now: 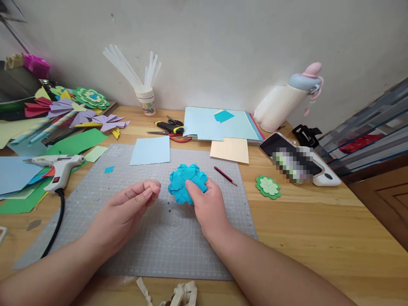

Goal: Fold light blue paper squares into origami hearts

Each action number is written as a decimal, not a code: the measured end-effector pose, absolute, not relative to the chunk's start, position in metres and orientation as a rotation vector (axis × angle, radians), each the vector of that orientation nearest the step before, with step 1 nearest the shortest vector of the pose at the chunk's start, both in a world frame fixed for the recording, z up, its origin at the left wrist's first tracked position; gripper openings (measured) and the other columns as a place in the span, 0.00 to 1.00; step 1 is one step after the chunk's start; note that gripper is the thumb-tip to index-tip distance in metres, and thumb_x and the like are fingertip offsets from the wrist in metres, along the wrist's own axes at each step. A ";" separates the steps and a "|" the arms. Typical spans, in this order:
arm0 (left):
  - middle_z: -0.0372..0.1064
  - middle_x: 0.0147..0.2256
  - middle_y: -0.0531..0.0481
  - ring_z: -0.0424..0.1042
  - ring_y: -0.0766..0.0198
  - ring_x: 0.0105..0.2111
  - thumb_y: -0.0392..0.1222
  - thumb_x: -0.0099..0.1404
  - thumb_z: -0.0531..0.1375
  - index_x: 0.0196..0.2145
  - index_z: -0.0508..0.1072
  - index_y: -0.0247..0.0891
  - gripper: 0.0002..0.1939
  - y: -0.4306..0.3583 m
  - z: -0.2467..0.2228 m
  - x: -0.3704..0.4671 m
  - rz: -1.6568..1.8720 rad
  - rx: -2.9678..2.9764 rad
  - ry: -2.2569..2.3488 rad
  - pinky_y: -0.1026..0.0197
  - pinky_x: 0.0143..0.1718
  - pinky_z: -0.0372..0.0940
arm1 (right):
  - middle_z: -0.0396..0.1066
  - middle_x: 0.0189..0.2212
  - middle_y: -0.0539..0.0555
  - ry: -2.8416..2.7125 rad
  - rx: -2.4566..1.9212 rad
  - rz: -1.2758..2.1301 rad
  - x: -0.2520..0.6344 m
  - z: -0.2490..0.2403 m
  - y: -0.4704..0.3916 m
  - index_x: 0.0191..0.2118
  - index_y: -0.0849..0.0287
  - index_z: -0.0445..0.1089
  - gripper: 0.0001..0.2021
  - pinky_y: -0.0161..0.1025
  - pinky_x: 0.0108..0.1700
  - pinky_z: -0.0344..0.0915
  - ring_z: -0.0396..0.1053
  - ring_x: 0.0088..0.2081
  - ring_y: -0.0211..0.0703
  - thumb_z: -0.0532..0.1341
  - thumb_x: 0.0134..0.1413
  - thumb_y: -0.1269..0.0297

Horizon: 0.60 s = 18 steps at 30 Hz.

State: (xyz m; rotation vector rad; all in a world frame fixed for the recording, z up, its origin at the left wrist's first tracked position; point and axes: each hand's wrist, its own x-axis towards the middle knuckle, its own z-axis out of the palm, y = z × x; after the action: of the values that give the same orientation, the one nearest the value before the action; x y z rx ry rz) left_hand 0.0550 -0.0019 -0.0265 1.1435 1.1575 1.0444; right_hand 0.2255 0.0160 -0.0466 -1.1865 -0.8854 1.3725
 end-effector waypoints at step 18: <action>0.68 0.41 0.49 0.63 0.51 0.45 0.43 0.53 0.67 0.39 0.72 0.43 0.15 0.011 -0.044 0.038 0.675 1.972 1.502 0.51 0.47 0.56 | 0.72 0.24 0.50 -0.929 -1.157 1.382 0.228 -0.050 0.018 0.32 0.59 0.74 0.09 0.33 0.26 0.61 0.64 0.24 0.37 0.66 0.49 0.58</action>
State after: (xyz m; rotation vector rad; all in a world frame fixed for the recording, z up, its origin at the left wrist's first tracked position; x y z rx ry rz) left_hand 0.0378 0.0114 -0.0440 1.9715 1.5019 0.6745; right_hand 0.2278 0.0182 -0.0501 -1.1572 -0.9289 1.3816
